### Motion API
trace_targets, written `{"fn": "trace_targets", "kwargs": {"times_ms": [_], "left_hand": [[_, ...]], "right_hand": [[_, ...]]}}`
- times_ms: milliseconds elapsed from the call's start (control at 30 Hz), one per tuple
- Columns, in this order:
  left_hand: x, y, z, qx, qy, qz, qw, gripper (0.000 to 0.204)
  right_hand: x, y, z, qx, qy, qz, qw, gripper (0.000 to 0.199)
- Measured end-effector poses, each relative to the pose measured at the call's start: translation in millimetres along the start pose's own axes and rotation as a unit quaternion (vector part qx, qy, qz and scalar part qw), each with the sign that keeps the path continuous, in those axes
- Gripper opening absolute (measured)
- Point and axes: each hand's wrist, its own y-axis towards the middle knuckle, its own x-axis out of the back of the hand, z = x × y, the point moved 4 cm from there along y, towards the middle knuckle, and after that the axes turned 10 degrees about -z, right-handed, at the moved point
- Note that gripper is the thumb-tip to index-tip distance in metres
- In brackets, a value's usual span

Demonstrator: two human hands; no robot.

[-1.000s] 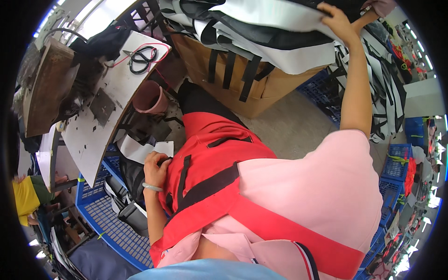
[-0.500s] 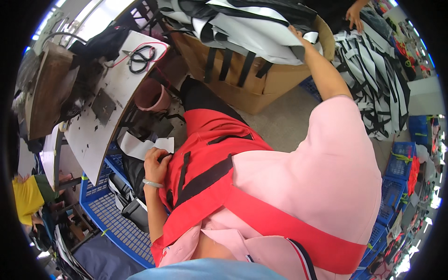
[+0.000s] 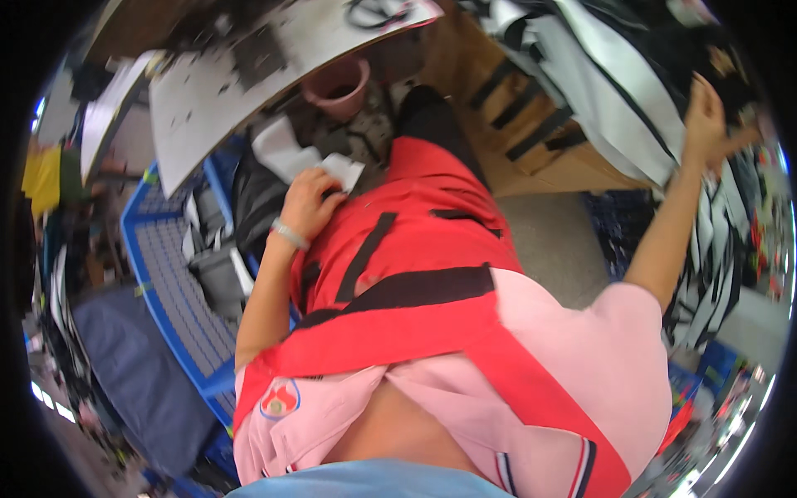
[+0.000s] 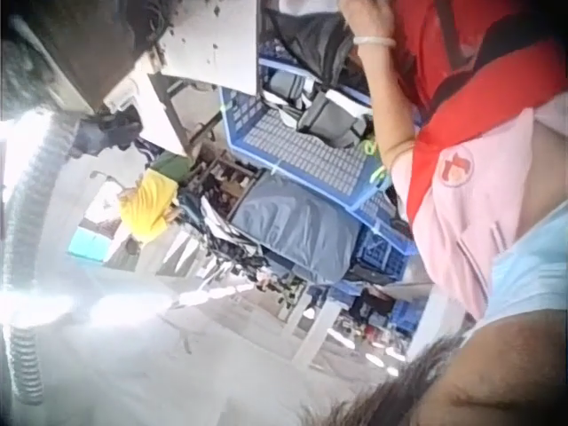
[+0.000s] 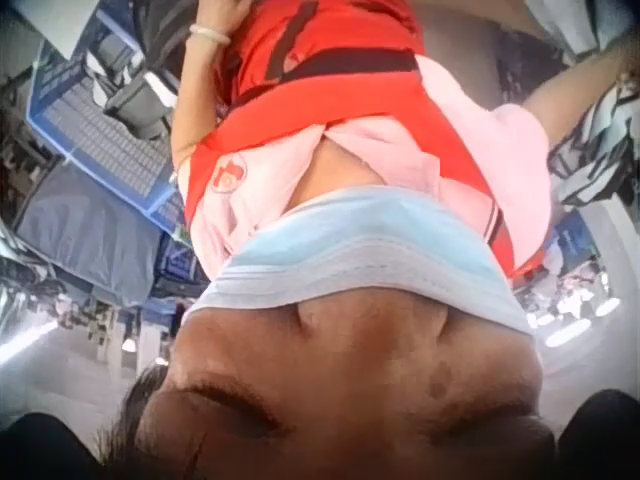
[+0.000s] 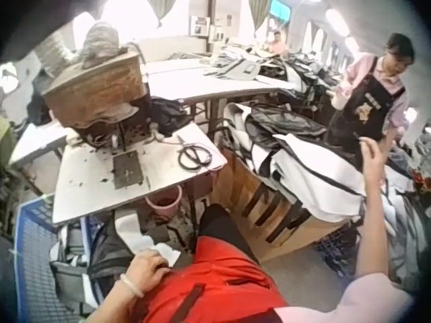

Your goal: Sewing fabric panels and mesh components together using an industrial sewing machine to manufacture bags.

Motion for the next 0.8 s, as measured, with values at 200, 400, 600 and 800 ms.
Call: {"fn": "trace_targets", "kwargs": {"times_ms": [200,400,600,800], "left_hand": [[-17,0,-7,-0.037,0.04,-0.02,0.998,0.012],[-27,2,-14,-0.04,0.085,-0.013,0.996,0.017],[-15,-40,-20,-0.008,-0.032,-0.115,0.993,0.013],[58,-161,83,0.277,0.096,-0.423,0.857,0.026]], "right_hand": [[-109,-177,213,-0.132,0.297,0.423,0.846,0.029],[-211,-358,346,-0.191,0.337,0.734,0.558,0.07],[-254,-412,365,-0.067,0.319,0.735,0.594,0.054],[-257,-427,308,-0.31,0.364,0.666,0.573,0.036]]}}
